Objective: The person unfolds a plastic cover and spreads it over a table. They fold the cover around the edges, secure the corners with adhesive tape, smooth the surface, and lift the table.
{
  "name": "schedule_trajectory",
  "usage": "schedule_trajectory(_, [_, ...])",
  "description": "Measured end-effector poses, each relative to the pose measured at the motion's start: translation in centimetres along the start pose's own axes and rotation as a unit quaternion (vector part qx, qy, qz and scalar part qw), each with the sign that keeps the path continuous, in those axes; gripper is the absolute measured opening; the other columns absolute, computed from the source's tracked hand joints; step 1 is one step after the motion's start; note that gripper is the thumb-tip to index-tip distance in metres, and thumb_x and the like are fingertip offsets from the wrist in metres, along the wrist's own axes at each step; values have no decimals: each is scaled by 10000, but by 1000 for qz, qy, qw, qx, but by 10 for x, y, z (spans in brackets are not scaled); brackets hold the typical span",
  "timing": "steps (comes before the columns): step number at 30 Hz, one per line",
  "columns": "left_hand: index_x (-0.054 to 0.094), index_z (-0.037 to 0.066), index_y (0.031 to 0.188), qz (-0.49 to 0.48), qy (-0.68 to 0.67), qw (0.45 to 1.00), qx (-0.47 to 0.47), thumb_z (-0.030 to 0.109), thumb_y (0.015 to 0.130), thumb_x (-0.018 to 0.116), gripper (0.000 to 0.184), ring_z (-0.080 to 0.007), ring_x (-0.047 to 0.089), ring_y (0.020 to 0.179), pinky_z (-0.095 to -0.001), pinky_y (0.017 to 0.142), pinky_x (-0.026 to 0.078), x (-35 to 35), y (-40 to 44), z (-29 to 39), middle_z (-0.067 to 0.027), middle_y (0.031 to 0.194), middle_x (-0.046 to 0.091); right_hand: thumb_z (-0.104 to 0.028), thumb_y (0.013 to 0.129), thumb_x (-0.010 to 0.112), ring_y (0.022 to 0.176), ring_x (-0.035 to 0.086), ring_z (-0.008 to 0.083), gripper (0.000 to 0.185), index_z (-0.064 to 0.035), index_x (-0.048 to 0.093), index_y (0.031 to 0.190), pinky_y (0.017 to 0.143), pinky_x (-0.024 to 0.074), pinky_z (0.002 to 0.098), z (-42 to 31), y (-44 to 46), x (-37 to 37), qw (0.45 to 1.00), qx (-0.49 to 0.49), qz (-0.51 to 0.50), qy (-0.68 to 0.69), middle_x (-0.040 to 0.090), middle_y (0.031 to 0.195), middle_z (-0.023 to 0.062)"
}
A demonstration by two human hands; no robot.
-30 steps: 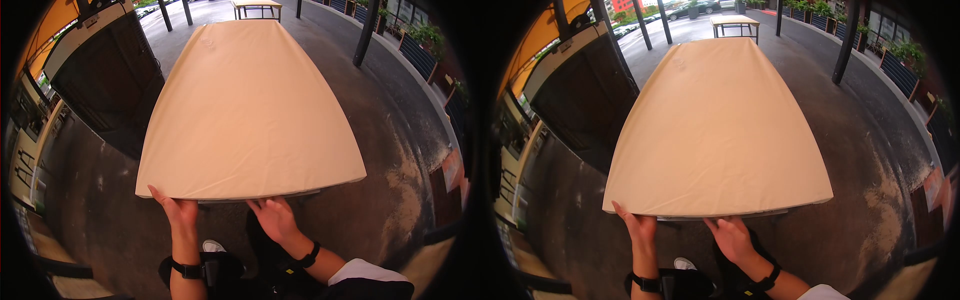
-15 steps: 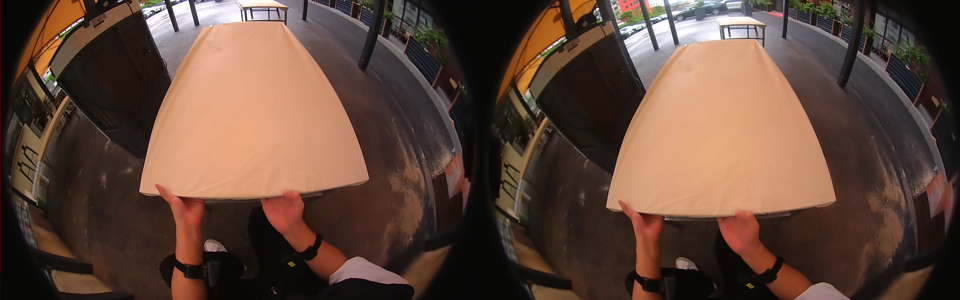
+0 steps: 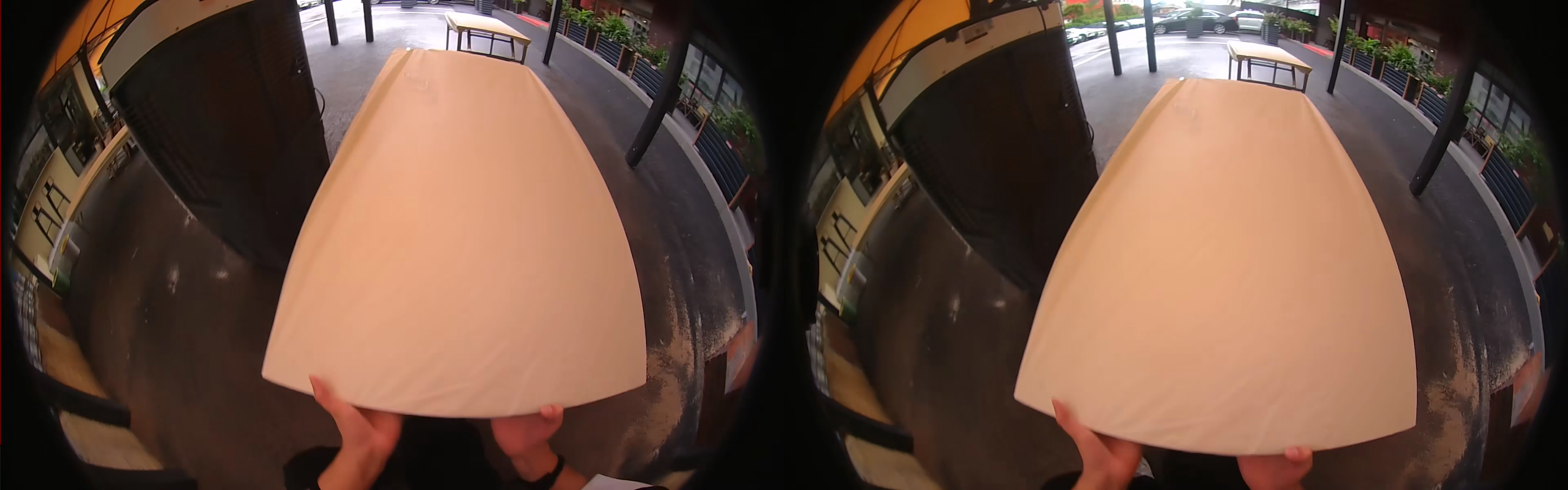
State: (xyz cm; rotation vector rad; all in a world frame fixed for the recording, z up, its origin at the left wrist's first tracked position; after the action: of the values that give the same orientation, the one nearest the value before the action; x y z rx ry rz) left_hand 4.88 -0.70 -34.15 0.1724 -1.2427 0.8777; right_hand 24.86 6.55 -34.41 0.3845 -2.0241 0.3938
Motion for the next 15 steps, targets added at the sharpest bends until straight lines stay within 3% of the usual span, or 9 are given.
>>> schedule_trajectory(1, [500,118,1397,26,-34,999,-3,654,930,473,710,-262,542,1240,-433,1058,413,-3,0,1,-105,1380,563,-226,679,601,1369,404,296,791,-107,403,1435,1139,306,507,-3,-2,-6,999,29,-6,-17,472,1462,54])
schedule_trajectory(3, [234,141,1534,-29,47,995,-85,799,868,380,948,-279,315,1421,-499,1177,242,-1,-7,9,-36,1545,344,-219,675,599,1369,405,306,790,-109,408,1434,1138,312,495,-5,0,-1,998,53,33,-22,483,1454,56])
schedule_trajectory(6, [566,54,1210,178,-183,951,-171,71,911,555,300,-194,600,1048,-312,900,495,-13,-23,16,-114,1129,609,-218,682,597,1371,402,311,754,-105,439,1411,1139,312,479,-12,-9,14,986,106,128,-35,512,1424,55])
schedule_trajectory(9, [231,134,1528,10,60,986,-152,727,894,450,895,-277,304,1427,-511,1185,229,-5,-14,21,-34,1543,340,-195,759,599,1334,451,301,626,-98,489,1367,1115,354,461,-26,-23,17,949,196,236,-69,558,1371,70])
schedule_trajectory(10, [254,124,1517,41,57,983,-171,692,906,474,863,-279,333,1411,-510,1176,252,-12,-15,24,-45,1525,367,-183,795,600,1316,476,296,570,-95,507,1351,1102,376,455,-36,-30,16,930,233,273,-84,576,1351,77])
schedule_trajectory(12, [300,103,1494,104,54,971,-208,622,930,522,798,-284,391,1379,-509,1160,299,-28,-32,26,-68,1488,421,-146,875,591,1229,555,268,441,-71,546,1307,1041,444,427,-62,-51,16,839,353,323,-260,611,1296,109])
schedule_trajectory(13, [329,94,1480,144,78,942,-292,605,937,527,772,-287,422,1356,-507,1137,330,-42,-42,28,-82,1462,451,-128,914,586,1185,595,254,377,-59,566,1285,1010,477,413,-75,-65,16,777,410,337,-339,629,1268,125])
schedule_trajectory(14, [358,84,1466,180,103,905,-371,588,945,532,745,-290,454,1332,-505,1114,361,-59,-48,35,-97,1435,480,-105,967,584,1013,679,220,249,-4,613,1194,887,549,355,-86,-72,27,718,430,265,-479,683,1141,159])
schedule_trajectory(15, [388,75,1452,213,128,860,-447,571,952,538,720,-293,485,1308,-502,1092,392,-58,-52,44,-111,1408,510,-104,968,585,986,685,210,229,7,623,1164,869,553,343,-95,-73,49,676,437,217,-553,692,1107,154])
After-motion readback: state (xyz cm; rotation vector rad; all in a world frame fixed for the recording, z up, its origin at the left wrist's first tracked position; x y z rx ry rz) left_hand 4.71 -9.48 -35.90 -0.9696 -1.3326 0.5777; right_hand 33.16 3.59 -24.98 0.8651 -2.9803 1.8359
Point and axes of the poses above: each hand's wrist, its own y-axis towards the middle knuckle, its own x-axis out of the palm, z = x × y, the point moved 3 cm from there along y, towards the middle knuckle
